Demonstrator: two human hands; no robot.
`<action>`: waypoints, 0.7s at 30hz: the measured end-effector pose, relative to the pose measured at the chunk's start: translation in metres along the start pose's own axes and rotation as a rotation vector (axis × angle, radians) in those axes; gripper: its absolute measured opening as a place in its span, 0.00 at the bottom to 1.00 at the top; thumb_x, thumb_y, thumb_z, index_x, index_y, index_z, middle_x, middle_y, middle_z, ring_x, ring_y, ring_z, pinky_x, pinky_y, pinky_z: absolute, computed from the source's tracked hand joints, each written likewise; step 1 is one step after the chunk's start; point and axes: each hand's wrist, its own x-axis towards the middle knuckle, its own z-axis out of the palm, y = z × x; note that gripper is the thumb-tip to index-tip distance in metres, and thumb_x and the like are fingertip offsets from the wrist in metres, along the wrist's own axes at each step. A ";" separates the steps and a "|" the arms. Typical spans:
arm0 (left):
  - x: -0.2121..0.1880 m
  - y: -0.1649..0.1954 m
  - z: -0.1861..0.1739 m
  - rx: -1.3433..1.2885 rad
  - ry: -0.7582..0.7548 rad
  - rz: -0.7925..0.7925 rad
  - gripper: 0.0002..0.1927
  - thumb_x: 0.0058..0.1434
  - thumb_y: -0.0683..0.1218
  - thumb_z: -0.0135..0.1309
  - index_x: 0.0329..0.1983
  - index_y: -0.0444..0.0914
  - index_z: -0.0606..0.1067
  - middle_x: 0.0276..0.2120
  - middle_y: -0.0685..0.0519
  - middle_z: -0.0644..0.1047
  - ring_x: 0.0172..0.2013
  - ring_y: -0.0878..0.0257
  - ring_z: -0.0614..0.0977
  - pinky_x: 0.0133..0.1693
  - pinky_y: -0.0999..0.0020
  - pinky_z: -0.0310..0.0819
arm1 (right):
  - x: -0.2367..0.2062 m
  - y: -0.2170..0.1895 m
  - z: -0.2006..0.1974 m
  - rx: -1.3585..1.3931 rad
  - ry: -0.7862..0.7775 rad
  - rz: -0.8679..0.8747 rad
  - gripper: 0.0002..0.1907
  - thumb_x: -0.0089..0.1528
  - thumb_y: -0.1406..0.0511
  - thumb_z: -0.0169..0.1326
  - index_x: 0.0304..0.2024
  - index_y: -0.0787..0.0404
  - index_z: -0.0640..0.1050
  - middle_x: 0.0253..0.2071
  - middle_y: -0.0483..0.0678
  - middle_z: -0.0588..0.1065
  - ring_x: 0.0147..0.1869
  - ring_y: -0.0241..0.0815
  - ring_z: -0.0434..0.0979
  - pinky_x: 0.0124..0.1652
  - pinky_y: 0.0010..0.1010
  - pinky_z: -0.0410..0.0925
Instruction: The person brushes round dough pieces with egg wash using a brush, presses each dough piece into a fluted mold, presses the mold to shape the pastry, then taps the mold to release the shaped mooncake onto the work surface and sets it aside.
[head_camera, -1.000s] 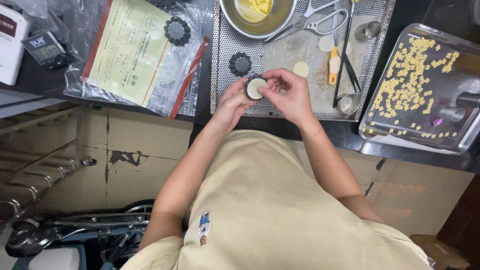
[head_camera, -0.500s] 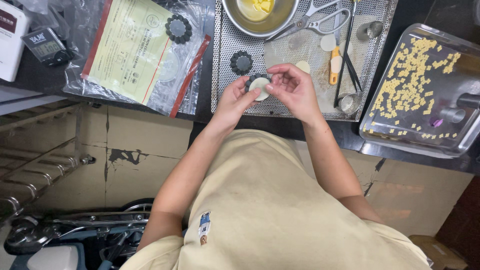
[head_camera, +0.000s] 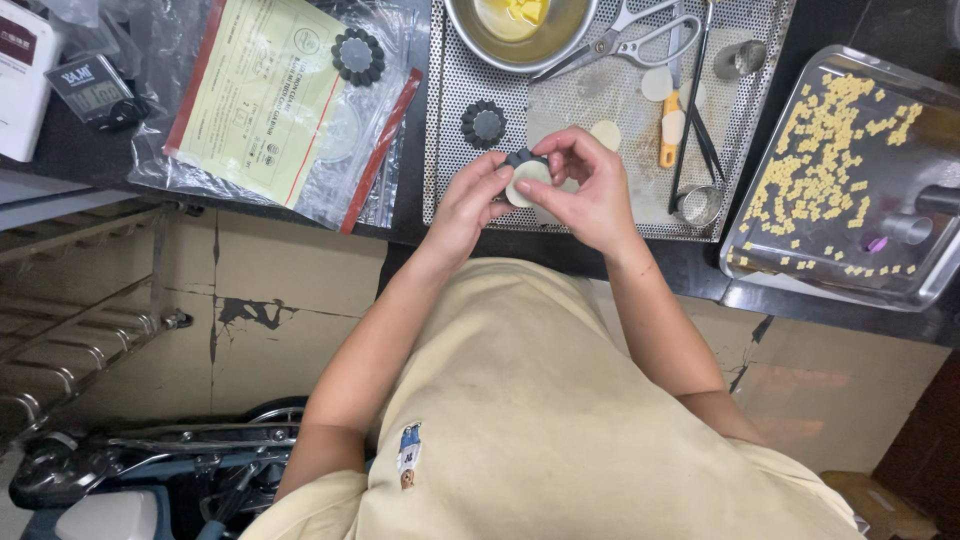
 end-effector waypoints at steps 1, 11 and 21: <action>-0.001 0.001 0.001 -0.006 -0.002 0.000 0.12 0.73 0.49 0.46 0.50 0.36 0.72 0.45 0.53 0.77 0.48 0.66 0.80 0.53 0.65 0.78 | 0.001 -0.001 0.001 0.062 0.001 0.024 0.17 0.61 0.75 0.66 0.51 0.66 0.77 0.39 0.40 0.69 0.43 0.27 0.67 0.44 0.19 0.67; -0.002 -0.005 -0.003 -0.178 -0.021 0.030 0.08 0.74 0.48 0.45 0.46 0.38 0.69 0.43 0.53 0.74 0.48 0.65 0.79 0.51 0.62 0.78 | 0.000 -0.015 0.000 -0.016 -0.039 -0.013 0.23 0.55 0.72 0.69 0.50 0.64 0.75 0.39 0.39 0.68 0.42 0.27 0.67 0.42 0.19 0.67; -0.005 0.002 0.002 -0.213 -0.004 0.013 0.08 0.71 0.46 0.48 0.49 0.38 0.69 0.45 0.53 0.75 0.49 0.65 0.80 0.51 0.63 0.79 | -0.002 -0.012 -0.012 0.370 -0.134 0.000 0.18 0.65 0.78 0.56 0.57 0.68 0.73 0.49 0.43 0.67 0.54 0.30 0.67 0.51 0.21 0.68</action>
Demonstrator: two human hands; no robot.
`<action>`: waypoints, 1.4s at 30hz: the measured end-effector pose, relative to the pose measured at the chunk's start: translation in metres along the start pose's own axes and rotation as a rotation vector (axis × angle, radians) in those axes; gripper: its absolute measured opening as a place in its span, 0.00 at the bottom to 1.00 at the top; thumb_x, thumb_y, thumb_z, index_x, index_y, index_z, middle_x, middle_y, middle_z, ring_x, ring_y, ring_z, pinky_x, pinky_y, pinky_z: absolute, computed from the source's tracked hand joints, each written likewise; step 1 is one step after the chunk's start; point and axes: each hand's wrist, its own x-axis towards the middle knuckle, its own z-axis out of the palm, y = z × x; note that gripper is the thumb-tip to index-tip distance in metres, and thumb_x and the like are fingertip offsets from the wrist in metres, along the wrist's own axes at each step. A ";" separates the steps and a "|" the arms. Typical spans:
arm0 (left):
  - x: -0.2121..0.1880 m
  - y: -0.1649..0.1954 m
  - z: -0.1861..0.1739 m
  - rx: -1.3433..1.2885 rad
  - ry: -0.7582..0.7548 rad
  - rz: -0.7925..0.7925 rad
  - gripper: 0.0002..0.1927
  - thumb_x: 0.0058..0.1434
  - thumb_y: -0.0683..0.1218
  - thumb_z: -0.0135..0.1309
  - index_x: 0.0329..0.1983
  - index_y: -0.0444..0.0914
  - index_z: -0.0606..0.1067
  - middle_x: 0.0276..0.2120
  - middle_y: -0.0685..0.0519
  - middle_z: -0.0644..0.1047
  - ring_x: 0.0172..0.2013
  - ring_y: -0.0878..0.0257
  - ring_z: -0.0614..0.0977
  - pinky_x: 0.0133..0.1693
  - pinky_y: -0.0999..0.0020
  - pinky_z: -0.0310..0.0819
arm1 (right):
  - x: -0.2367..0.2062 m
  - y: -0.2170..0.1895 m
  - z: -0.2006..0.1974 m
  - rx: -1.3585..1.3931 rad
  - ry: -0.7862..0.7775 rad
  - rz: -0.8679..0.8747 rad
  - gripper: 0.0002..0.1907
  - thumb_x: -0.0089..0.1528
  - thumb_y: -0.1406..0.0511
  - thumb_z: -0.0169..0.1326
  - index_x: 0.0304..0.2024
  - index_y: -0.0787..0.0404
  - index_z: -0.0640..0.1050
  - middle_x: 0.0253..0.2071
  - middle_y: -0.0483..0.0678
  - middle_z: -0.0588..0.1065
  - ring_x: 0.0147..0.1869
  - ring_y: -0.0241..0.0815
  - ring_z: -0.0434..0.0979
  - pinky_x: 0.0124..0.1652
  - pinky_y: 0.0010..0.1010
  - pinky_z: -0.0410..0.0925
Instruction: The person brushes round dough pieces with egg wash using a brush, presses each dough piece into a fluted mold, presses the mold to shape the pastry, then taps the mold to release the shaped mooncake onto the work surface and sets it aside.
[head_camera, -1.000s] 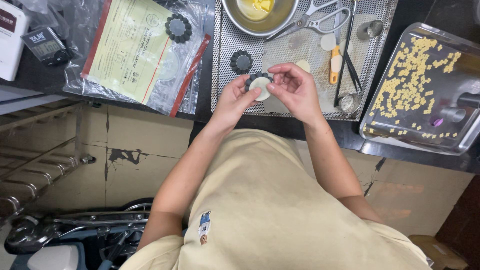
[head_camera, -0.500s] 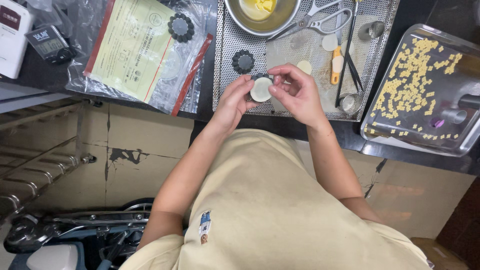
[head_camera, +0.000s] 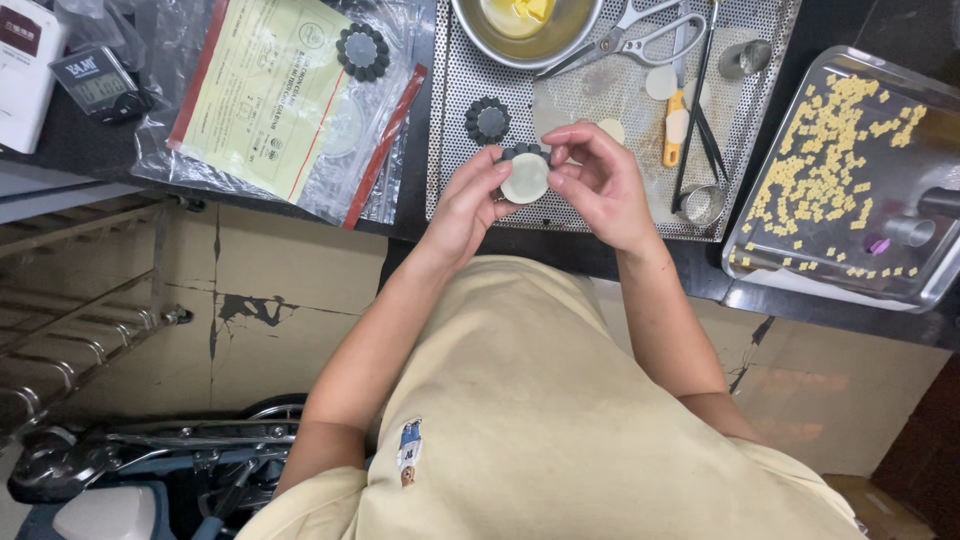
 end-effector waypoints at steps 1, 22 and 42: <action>-0.001 0.001 0.001 0.041 -0.009 0.009 0.08 0.71 0.45 0.48 0.50 0.38 0.69 0.46 0.53 0.76 0.49 0.65 0.80 0.51 0.64 0.78 | -0.001 -0.001 0.000 0.010 0.004 -0.001 0.18 0.65 0.77 0.56 0.57 0.67 0.73 0.50 0.43 0.67 0.54 0.30 0.67 0.51 0.21 0.68; -0.013 0.018 0.018 0.017 -0.102 0.038 0.12 0.72 0.45 0.45 0.54 0.35 0.69 0.49 0.50 0.75 0.52 0.63 0.79 0.56 0.62 0.76 | -0.008 -0.014 0.007 -0.018 -0.006 -0.081 0.25 0.59 0.78 0.61 0.59 0.66 0.72 0.53 0.44 0.66 0.56 0.33 0.68 0.58 0.25 0.67; -0.012 0.007 0.019 0.263 -0.078 0.187 0.12 0.67 0.38 0.58 0.51 0.34 0.71 0.44 0.55 0.77 0.46 0.71 0.77 0.52 0.73 0.73 | -0.010 -0.015 0.019 -0.130 0.057 -0.112 0.20 0.62 0.78 0.61 0.56 0.68 0.73 0.51 0.45 0.67 0.53 0.33 0.68 0.56 0.25 0.69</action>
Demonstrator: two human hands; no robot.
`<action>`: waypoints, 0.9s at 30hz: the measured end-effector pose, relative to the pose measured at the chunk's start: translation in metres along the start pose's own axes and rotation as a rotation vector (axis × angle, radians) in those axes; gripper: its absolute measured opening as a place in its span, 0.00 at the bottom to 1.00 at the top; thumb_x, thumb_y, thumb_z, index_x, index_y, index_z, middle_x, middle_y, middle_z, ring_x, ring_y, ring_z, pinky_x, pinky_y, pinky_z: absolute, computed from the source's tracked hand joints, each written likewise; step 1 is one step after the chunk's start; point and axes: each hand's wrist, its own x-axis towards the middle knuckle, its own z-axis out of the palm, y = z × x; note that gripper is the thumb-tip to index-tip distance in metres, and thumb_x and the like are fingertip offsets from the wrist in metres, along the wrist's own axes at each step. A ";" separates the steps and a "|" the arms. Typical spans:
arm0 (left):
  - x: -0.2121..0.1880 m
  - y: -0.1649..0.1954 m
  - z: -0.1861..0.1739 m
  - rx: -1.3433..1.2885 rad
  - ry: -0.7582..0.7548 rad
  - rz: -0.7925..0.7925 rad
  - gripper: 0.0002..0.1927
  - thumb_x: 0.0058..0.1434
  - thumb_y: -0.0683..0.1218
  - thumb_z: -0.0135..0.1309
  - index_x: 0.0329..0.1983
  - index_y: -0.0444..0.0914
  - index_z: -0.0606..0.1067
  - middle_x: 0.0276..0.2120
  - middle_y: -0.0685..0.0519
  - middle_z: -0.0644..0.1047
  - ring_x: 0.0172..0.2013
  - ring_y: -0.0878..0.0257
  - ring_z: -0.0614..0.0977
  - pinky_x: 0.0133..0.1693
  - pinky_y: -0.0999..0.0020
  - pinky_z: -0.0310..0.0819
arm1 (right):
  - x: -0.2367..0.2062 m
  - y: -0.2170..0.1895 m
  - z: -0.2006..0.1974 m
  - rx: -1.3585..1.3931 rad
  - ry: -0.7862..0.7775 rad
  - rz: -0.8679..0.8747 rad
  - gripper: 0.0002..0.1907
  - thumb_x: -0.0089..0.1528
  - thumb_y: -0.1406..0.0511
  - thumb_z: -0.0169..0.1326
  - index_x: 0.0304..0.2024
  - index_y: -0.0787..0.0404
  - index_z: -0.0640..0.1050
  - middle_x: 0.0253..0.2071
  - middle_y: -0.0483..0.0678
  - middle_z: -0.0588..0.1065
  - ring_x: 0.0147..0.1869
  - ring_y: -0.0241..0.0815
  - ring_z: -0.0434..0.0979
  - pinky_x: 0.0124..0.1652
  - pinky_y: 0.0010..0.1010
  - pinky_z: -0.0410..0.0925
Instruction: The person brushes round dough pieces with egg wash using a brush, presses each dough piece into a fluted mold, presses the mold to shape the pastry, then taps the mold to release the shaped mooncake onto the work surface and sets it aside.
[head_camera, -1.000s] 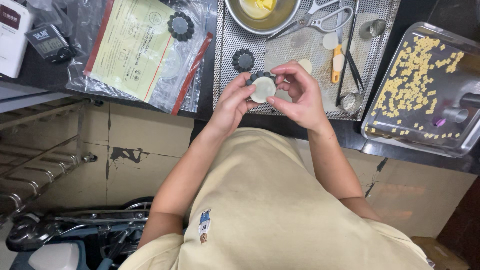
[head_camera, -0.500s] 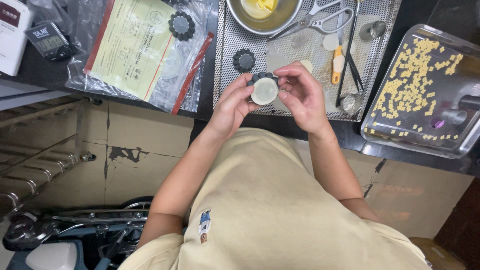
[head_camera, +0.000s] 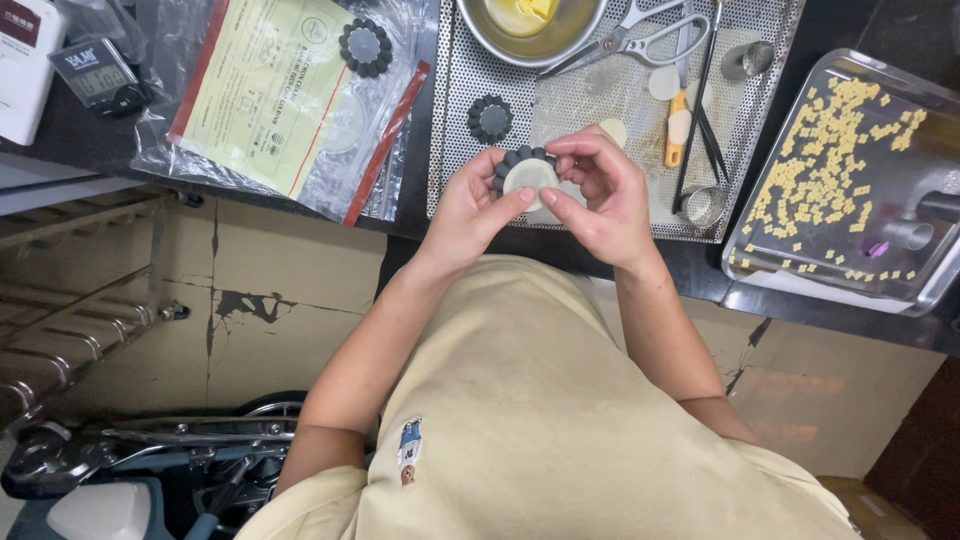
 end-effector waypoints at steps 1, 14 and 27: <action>0.000 0.000 0.000 0.001 0.000 -0.004 0.12 0.67 0.37 0.58 0.51 0.34 0.71 0.44 0.54 0.77 0.46 0.70 0.77 0.51 0.73 0.73 | 0.000 0.000 -0.001 0.004 -0.003 -0.002 0.20 0.62 0.78 0.61 0.56 0.68 0.73 0.50 0.44 0.67 0.53 0.32 0.68 0.56 0.25 0.69; -0.004 0.001 -0.001 0.006 -0.015 -0.019 0.13 0.67 0.37 0.57 0.53 0.32 0.72 0.44 0.53 0.78 0.46 0.70 0.78 0.51 0.74 0.74 | -0.004 0.003 -0.003 0.084 0.003 0.023 0.19 0.62 0.79 0.58 0.55 0.69 0.73 0.49 0.43 0.67 0.51 0.31 0.67 0.54 0.23 0.67; -0.011 0.011 -0.003 -0.405 -0.016 -0.171 0.21 0.56 0.35 0.45 0.56 0.32 0.69 0.50 0.48 0.77 0.52 0.61 0.80 0.57 0.64 0.77 | -0.004 0.004 0.002 0.086 0.027 0.019 0.19 0.62 0.78 0.61 0.55 0.69 0.74 0.49 0.43 0.68 0.52 0.31 0.68 0.54 0.24 0.68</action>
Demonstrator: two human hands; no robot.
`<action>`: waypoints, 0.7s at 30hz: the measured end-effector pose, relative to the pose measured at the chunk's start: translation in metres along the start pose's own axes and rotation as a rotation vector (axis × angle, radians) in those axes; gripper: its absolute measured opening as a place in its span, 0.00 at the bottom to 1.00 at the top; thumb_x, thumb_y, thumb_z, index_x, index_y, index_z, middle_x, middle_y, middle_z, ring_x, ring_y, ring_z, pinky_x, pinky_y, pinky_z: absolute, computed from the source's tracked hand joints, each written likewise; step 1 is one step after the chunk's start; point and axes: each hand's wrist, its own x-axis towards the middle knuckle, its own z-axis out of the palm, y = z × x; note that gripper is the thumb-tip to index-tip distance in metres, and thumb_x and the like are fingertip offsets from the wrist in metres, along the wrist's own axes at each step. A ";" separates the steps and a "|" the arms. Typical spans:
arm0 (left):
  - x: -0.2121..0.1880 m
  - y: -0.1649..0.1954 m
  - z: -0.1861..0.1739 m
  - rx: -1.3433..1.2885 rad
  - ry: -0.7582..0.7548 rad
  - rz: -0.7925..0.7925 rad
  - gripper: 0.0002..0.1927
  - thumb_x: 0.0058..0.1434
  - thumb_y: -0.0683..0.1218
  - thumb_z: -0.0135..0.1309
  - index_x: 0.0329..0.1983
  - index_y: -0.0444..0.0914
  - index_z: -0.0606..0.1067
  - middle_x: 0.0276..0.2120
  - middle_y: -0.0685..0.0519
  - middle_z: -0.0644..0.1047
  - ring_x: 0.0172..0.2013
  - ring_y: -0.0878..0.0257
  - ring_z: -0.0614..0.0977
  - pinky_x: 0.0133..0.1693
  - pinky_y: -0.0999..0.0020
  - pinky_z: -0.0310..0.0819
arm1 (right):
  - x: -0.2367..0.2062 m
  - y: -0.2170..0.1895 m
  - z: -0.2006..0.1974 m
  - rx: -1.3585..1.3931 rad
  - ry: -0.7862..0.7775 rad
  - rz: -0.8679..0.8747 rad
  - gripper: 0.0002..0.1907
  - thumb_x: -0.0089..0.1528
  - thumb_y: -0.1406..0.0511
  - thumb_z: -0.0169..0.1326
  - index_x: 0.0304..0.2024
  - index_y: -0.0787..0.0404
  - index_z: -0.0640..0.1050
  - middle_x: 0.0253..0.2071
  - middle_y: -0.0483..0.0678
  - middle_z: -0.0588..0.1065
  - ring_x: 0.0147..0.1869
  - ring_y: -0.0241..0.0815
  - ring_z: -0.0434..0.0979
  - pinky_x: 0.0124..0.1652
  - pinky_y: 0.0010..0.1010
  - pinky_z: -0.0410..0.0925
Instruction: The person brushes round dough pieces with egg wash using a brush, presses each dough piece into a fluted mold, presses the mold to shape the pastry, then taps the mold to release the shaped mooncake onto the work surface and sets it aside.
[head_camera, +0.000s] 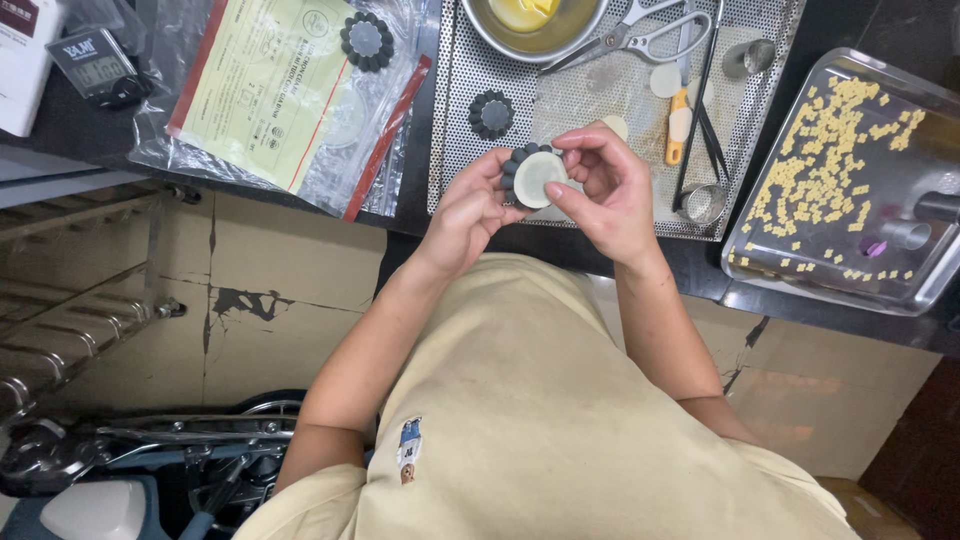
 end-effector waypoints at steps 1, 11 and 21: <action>0.000 0.000 0.000 0.003 0.008 -0.005 0.21 0.57 0.35 0.47 0.55 0.32 0.69 0.49 0.48 0.77 0.52 0.61 0.80 0.56 0.64 0.77 | 0.000 0.001 0.000 -0.010 0.000 -0.004 0.19 0.61 0.78 0.61 0.55 0.69 0.74 0.49 0.43 0.68 0.52 0.31 0.68 0.54 0.24 0.69; 0.010 -0.012 -0.004 0.377 0.073 0.092 0.13 0.67 0.42 0.58 0.51 0.33 0.72 0.42 0.52 0.78 0.42 0.70 0.80 0.45 0.73 0.79 | -0.002 0.005 -0.005 0.045 -0.013 0.063 0.16 0.64 0.78 0.58 0.54 0.69 0.75 0.47 0.43 0.68 0.50 0.30 0.66 0.53 0.22 0.67; 0.010 -0.007 -0.005 0.397 0.000 0.149 0.14 0.65 0.40 0.59 0.52 0.35 0.71 0.44 0.54 0.78 0.45 0.70 0.79 0.50 0.75 0.75 | 0.003 0.003 -0.001 0.066 -0.001 0.048 0.16 0.64 0.78 0.58 0.54 0.69 0.75 0.47 0.43 0.68 0.48 0.30 0.67 0.49 0.20 0.67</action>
